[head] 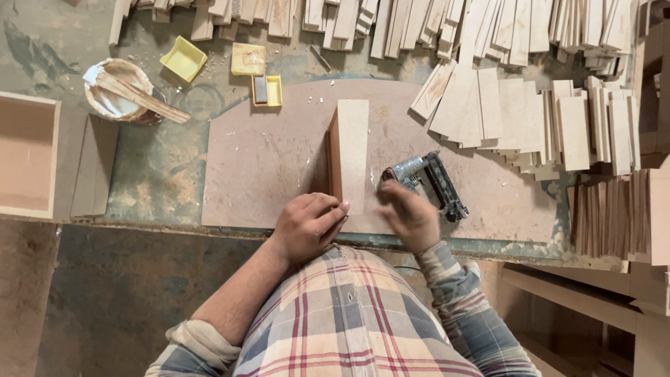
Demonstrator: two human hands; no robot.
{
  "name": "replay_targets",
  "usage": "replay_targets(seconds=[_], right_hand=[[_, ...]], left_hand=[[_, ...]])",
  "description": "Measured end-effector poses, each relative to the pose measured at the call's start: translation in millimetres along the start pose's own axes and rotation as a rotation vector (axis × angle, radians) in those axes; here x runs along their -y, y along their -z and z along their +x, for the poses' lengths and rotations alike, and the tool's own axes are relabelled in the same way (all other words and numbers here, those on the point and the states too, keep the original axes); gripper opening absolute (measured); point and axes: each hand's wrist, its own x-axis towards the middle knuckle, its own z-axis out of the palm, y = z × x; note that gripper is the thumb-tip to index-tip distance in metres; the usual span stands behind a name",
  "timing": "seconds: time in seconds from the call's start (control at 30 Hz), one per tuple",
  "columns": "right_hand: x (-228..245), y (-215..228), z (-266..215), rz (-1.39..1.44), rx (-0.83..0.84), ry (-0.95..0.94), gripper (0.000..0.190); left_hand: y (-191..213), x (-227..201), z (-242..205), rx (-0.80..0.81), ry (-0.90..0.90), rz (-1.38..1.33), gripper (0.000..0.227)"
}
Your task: The person assembles small wooden boxes by applying glue to wooden pieces and joining them together. They use a staple gun to secure the joints and repeat the process for multiple boxes.
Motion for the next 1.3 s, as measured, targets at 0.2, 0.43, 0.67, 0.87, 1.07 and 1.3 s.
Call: replay_targets(seconds=[0.2,0.43,0.67,0.87,1.07,1.3], right_hand=[[-89,-13,-34,-0.438,-0.007,-0.649,0.101],[-90,18,-42,-0.442,0.069,-0.614,0.06],[-28,53,-35,0.085,0.209,-1.034,0.056],[66,106,-17,0.278,0.291,-0.889,0.056],[129,126,2,0.358,0.362,-0.807,0.056],[138,115,14,0.291,0.429,-0.833,0.059]], left_hand=[[-1,1,2,-0.04,-0.022,0.035,0.02],[-8,7,2,-0.055,-0.063,0.095,0.018],[-14,6,2,-0.09,-0.033,0.067,0.021],[-18,7,5,-0.059,-0.017,0.037,0.024],[-16,13,4,-0.045,-0.064,0.029,0.024],[-22,16,-4,-0.048,-0.08,0.032,0.017]])
